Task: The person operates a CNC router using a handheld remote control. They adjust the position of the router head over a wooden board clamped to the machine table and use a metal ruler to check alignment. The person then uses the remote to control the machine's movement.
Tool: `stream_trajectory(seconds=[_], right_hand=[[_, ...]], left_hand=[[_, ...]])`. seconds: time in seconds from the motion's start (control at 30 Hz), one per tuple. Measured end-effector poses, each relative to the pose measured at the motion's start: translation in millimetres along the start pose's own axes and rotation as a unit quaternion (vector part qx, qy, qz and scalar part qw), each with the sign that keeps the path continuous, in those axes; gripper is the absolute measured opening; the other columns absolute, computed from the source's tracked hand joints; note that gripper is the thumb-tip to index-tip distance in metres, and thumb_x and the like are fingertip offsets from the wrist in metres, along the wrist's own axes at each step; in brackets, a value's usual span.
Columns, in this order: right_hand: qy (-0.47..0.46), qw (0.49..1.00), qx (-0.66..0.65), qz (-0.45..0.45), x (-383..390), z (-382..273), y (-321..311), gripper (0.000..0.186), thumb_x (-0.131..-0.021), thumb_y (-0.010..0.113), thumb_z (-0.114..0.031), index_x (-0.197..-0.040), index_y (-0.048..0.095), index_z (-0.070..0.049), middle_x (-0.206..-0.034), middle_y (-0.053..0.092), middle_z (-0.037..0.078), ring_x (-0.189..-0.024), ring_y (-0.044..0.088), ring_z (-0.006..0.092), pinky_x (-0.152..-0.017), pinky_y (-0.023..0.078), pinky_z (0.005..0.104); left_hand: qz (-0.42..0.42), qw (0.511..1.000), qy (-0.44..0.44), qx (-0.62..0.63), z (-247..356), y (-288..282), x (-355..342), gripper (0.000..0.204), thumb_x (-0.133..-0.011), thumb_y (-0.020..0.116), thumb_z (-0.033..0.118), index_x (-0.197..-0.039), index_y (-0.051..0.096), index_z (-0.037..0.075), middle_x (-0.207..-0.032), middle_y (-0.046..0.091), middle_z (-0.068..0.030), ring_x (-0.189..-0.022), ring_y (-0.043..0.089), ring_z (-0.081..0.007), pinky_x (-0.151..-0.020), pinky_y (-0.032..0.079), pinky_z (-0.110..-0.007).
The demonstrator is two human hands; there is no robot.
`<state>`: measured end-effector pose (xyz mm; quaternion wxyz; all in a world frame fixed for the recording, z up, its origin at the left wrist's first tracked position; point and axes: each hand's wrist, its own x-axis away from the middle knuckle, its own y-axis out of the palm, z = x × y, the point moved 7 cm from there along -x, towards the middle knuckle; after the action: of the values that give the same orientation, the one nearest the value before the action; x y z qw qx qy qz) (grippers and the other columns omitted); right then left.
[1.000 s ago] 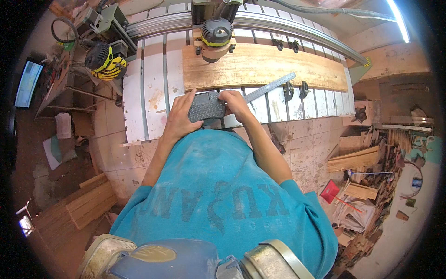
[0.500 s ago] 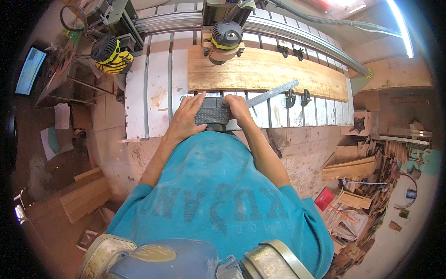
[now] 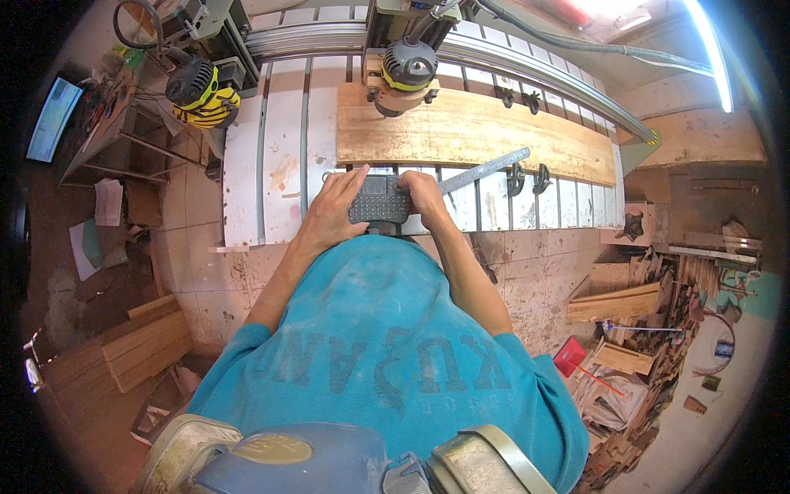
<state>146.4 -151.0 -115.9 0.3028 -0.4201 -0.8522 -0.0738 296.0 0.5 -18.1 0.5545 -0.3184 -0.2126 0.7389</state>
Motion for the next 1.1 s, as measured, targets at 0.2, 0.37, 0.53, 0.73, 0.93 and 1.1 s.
stream_trajectory(seconds=[0.2, 0.37, 0.53, 0.73, 0.93, 1.1], right_hand=[[0.001, 0.999, -0.040, 0.000, 17.6, -9.6, 6.8, 0.023, -0.084, 0.057, -0.023, -0.092, 0.067, -0.004, -0.078, 0.059, 0.002, -0.063, 0.054, 0.0140, -0.054, 0.046, 0.0316], [-0.014, 0.999, -0.035, -0.035, 18.8, -11.9, 11.1, 0.023, -0.084, 0.057, -0.018, -0.099, 0.068, -0.004, -0.079, 0.061, 0.002, -0.063, 0.056, 0.0132, -0.055, 0.046, 0.0295], [-0.022, 0.999, -0.036, -0.032, 18.4, -14.6, 13.8, 0.022, -0.084, 0.057, -0.016, -0.099, 0.068, -0.003, -0.078, 0.061, 0.002, -0.062, 0.055, 0.0118, -0.055, 0.045, 0.0279], [-0.005, 0.999, -0.041, -0.030, 18.9, -11.3, 13.6, 0.022, -0.084, 0.058, -0.016, -0.099, 0.069, -0.003, -0.077, 0.061, 0.002, -0.061, 0.054, 0.0114, -0.054, 0.044, 0.0274], [-0.003, 0.999, -0.037, -0.025, 21.4, -10.9, 11.8, 0.023, -0.083, 0.057, -0.016, -0.099, 0.069, -0.004, -0.077, 0.061, 0.002, -0.063, 0.054, 0.0118, -0.056, 0.045, 0.0283], [-0.011, 0.999, -0.037, -0.032, 21.6, -10.8, 11.2, 0.024, -0.083, 0.057, -0.016, -0.099, 0.068, -0.003, -0.078, 0.061, 0.002, -0.063, 0.055, 0.0129, -0.057, 0.046, 0.0288]], left_hand=[[0.003, 1.000, -0.002, 0.009, -0.7, -1.2, 1.2, 0.101, -0.059, 0.084, 0.009, -0.149, 0.040, 0.000, -0.138, 0.055, -0.0161, -0.122, 0.052, -0.0336, -0.107, 0.047, -0.040], [0.007, 1.000, -0.010, 0.005, -2.7, -0.2, 1.4, 0.101, -0.060, 0.085, 0.009, -0.149, 0.040, 0.000, -0.139, 0.054, -0.0162, -0.124, 0.052, -0.0335, -0.108, 0.046, -0.040], [0.005, 1.000, -0.019, 0.002, -4.4, -0.6, 1.1, 0.100, -0.060, 0.085, 0.010, -0.149, 0.040, -0.001, -0.139, 0.054, -0.0167, -0.126, 0.051, -0.0336, -0.110, 0.046, -0.040], [-0.001, 1.000, -0.023, -0.004, -4.0, 0.2, 1.7, 0.101, -0.059, 0.086, 0.010, -0.149, 0.040, -0.001, -0.140, 0.054, -0.0179, -0.126, 0.051, -0.0337, -0.110, 0.046, -0.040], [-0.001, 1.000, -0.020, -0.003, -4.0, 2.6, 1.7, 0.102, -0.060, 0.086, 0.010, -0.150, 0.039, -0.001, -0.140, 0.054, -0.0185, -0.126, 0.051, -0.0339, -0.110, 0.045, -0.040], [-0.009, 1.000, -0.020, 0.003, -1.1, -0.1, 0.4, 0.102, -0.060, 0.086, 0.010, -0.150, 0.039, -0.002, -0.139, 0.054, -0.0187, -0.125, 0.051, -0.0337, -0.109, 0.045, -0.040]])
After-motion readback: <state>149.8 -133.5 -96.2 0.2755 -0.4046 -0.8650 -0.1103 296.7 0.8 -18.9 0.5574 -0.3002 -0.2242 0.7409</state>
